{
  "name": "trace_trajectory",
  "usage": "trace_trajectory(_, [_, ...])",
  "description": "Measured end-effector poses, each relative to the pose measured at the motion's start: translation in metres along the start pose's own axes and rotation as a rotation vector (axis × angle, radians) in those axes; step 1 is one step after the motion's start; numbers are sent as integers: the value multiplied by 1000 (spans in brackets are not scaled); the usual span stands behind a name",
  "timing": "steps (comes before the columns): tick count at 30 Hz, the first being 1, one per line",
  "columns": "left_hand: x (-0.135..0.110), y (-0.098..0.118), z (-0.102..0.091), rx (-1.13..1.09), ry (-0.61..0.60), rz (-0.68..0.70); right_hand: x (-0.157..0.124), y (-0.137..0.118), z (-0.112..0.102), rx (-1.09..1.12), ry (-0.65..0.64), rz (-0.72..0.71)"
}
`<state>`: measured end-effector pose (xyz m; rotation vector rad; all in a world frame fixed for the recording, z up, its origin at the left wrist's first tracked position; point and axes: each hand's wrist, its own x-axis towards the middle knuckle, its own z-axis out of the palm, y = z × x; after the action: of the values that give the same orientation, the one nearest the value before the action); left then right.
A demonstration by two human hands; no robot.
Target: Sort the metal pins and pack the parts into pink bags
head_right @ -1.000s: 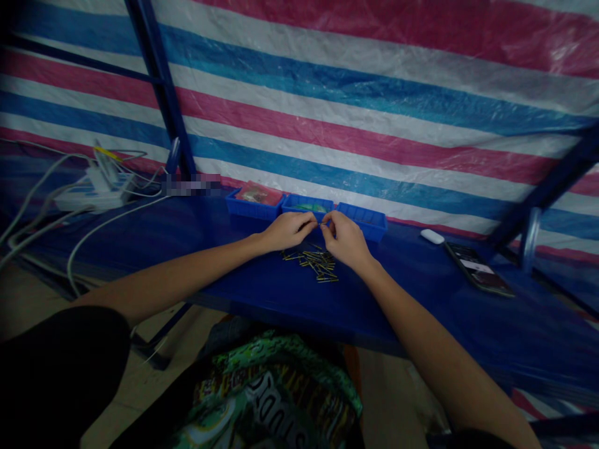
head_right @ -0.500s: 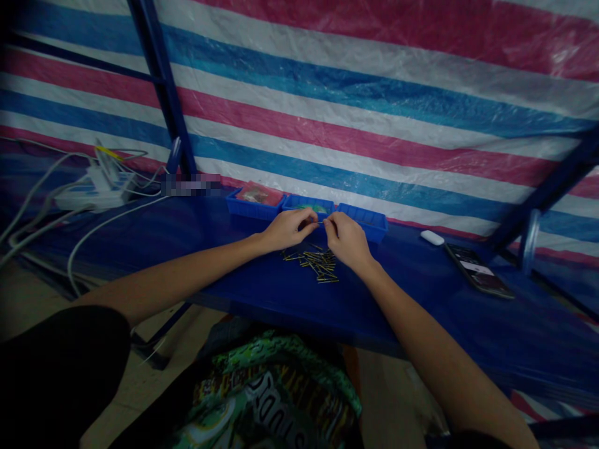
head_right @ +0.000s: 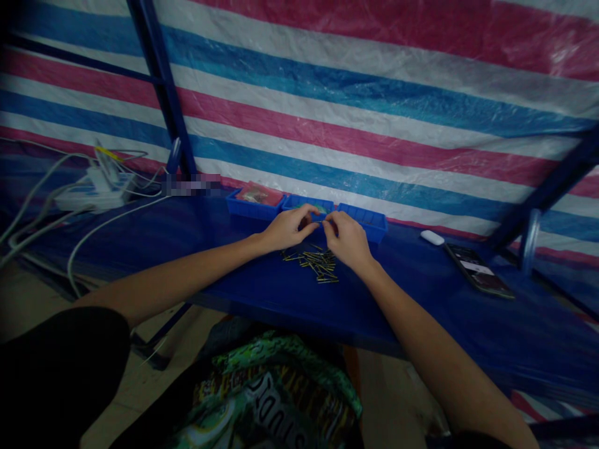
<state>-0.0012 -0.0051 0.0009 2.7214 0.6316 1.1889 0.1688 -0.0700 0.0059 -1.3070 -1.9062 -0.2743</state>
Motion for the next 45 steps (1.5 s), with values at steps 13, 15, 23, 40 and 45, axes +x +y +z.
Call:
trace_trajectory(13, [1, -5, 2, 43, 14, 21, 0, -2, 0, 40, 3, 32])
trace_trajectory(15, [1, -6, 2, 48, 7, 20, 0, -1, 0, 46, -4, 5])
trace_trajectory(23, [0, -6, 2, 37, -3, 52, 0, -2, 0, 4, 9, 11])
trace_trajectory(40, [0, -6, 2, 168, -12, 58, 0, 1, 2, -3, -16, 1])
trace_trajectory(45, [0, -5, 3, 175, 50, 11, 1, 1, 1, -1, 0, -8])
